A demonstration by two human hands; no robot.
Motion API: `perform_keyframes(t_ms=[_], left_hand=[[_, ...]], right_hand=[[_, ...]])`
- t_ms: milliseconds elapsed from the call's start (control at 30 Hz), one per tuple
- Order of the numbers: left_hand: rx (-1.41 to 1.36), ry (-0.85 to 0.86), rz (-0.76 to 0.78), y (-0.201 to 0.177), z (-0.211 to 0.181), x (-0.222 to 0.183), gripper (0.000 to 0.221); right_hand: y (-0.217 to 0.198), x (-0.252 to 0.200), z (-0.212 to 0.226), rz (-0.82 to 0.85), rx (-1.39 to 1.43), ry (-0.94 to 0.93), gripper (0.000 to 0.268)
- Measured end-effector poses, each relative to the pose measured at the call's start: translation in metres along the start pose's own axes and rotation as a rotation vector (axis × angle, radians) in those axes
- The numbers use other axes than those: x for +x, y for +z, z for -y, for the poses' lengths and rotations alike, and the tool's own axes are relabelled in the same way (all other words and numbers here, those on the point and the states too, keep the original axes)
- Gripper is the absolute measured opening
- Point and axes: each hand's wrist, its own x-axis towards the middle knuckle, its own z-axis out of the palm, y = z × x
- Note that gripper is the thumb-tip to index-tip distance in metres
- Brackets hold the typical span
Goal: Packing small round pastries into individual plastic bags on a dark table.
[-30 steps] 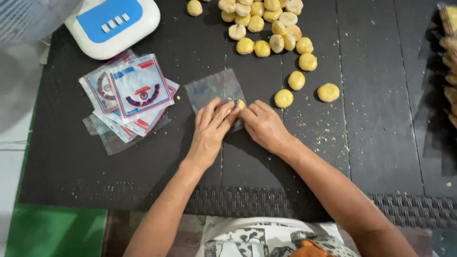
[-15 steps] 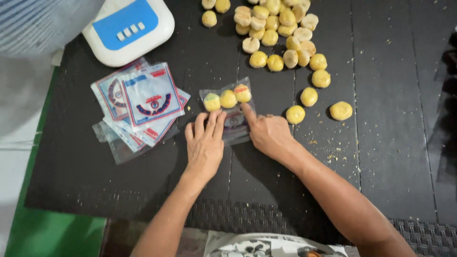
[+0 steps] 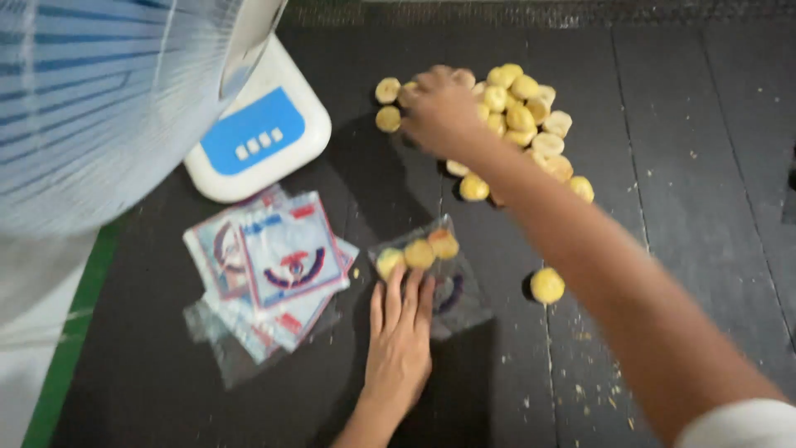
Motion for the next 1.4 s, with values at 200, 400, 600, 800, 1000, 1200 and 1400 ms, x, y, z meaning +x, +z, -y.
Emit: perform_keyframes(t_ms=[200,400,600,800,1000,1200,1400], left_hand=[[0.058,-0.021,-0.027,0.013,0.001,0.005,0.057],[0.059,-0.023,-0.035,0.012,0.004,0.004,0.054],[0.091,-0.027,-0.005,0.007,-0.003,-0.002,0.059],[0.033,0.065,-0.224,0.002,-0.024,-0.018,0.045],[-0.087,0.02,-0.095,0.014,-0.045,-0.048,0.043],[-0.219,-0.124,-0.11,0.031,-0.048,-0.048,0.039],[-0.249,-0.212,-0.063,0.035,-0.047,-0.051,0.038]], right_hand=[[0.03,0.046,0.018,0.381,-0.227,0.118,0.059],[0.026,-0.007,-0.006,0.306,-0.217,0.234,0.048],[-0.016,-0.097,-0.004,0.184,-0.263,0.051,0.047],[-0.06,-0.171,0.017,0.048,-0.111,-0.123,0.028],[-0.057,-0.205,0.033,0.044,-0.109,-0.161,0.053],[0.006,-0.168,0.027,-0.188,-0.056,-0.186,0.028],[-0.087,-0.21,0.051,-0.038,0.542,0.13,0.029]])
